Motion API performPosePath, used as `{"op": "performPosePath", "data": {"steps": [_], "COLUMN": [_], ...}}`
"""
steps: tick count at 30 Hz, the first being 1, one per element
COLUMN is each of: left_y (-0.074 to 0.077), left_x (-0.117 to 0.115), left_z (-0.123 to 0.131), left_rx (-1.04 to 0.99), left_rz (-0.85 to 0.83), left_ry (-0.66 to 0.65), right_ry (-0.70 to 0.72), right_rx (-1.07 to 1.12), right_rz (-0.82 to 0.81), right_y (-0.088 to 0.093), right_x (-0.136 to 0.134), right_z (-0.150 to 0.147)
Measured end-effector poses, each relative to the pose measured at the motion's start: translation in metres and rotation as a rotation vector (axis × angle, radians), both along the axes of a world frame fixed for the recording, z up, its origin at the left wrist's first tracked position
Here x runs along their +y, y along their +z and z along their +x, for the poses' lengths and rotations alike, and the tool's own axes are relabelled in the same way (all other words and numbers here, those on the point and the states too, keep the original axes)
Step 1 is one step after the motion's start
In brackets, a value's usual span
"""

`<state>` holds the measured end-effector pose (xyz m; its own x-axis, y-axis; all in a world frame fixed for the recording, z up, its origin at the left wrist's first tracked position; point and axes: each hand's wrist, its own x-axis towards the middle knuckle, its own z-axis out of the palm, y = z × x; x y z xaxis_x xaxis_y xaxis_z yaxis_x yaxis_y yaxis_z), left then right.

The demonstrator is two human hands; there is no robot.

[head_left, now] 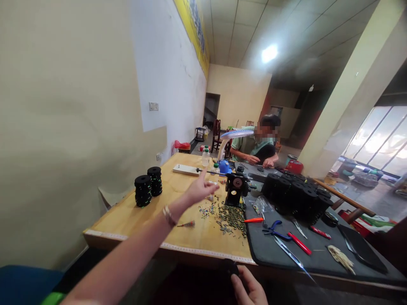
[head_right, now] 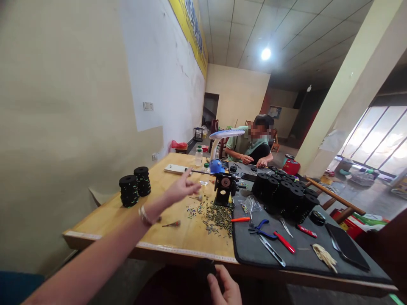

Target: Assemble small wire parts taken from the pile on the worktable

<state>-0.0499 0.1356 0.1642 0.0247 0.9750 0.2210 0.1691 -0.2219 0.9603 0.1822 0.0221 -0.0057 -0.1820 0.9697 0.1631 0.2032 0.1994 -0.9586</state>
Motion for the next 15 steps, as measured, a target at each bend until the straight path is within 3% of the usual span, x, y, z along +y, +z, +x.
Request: {"op": "performPosePath", "data": {"steps": [3, 6, 11, 15], "left_y": [0.038, 0.056, 0.062, 0.046], "left_x": [0.044, 0.074, 0.091, 0.067], "left_z": [-0.020, -0.032, -0.034, -0.012], "left_rx": [0.045, 0.061, 0.083, 0.134], "left_rz": [-0.022, -0.039, -0.077, -0.110], "left_ry": [0.098, 0.156, 0.130, -0.019], "right_ry": [-0.002, 0.039, 0.051, 0.002], "right_rx": [0.102, 0.167, 0.220, 0.147], "right_rz": [-0.128, -0.216, -0.241, -0.170], "right_y": [-0.007, -0.011, -0.014, -0.013], "right_x": [-0.003, -0.005, -0.008, -0.010], "right_z": [-0.001, -0.001, 0.002, 0.006]}}
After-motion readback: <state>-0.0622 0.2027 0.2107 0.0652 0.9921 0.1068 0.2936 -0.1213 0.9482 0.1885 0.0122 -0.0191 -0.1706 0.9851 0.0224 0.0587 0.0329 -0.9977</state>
